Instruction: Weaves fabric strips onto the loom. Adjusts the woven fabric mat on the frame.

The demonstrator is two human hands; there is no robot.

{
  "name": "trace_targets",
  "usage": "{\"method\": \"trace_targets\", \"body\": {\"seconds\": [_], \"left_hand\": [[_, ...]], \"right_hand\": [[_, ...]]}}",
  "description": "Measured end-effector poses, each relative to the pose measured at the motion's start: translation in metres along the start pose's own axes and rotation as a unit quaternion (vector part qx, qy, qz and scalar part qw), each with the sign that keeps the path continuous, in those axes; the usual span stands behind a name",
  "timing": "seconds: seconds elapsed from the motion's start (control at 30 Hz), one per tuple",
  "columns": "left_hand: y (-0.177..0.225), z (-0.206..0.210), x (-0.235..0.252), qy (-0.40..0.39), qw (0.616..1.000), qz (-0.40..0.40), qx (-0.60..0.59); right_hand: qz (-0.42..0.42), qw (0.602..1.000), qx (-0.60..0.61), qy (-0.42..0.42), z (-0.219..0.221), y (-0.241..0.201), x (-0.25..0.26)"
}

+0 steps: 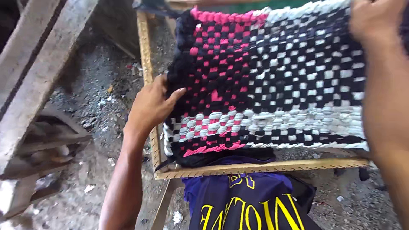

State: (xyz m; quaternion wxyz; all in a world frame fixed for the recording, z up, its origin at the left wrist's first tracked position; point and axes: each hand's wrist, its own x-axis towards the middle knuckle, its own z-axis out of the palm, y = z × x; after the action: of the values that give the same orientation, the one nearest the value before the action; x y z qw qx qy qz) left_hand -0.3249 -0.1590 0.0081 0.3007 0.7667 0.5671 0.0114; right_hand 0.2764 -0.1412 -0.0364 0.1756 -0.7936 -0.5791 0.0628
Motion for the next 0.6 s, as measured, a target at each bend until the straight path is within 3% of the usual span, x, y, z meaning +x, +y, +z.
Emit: {"method": "trace_targets", "body": {"seconds": [0.07,0.2,0.3,0.43,0.6], "left_hand": [[-0.004,0.012,-0.002,0.037,0.999,-0.001,0.009],[-0.005,0.024,-0.001,0.06,0.998,-0.015,0.001],[-0.001,0.029,-0.003,0.071,0.995,-0.043,-0.046],[0.007,0.052,-0.011,0.119,0.992,-0.028,-0.01],[-0.006,0.061,-0.006,0.17,0.985,0.006,-0.032]], "right_hand": [[0.039,0.998,-0.037,0.01,-0.007,-0.019,0.001],[-0.045,0.994,-0.099,0.033,-0.022,-0.017,0.015],[-0.103,0.991,-0.081,-0.017,-0.034,-0.012,0.036],[-0.123,0.985,-0.066,-0.103,-0.036,-0.011,0.051],[-0.134,0.984,-0.081,-0.081,-0.032,-0.008,0.05]]}}
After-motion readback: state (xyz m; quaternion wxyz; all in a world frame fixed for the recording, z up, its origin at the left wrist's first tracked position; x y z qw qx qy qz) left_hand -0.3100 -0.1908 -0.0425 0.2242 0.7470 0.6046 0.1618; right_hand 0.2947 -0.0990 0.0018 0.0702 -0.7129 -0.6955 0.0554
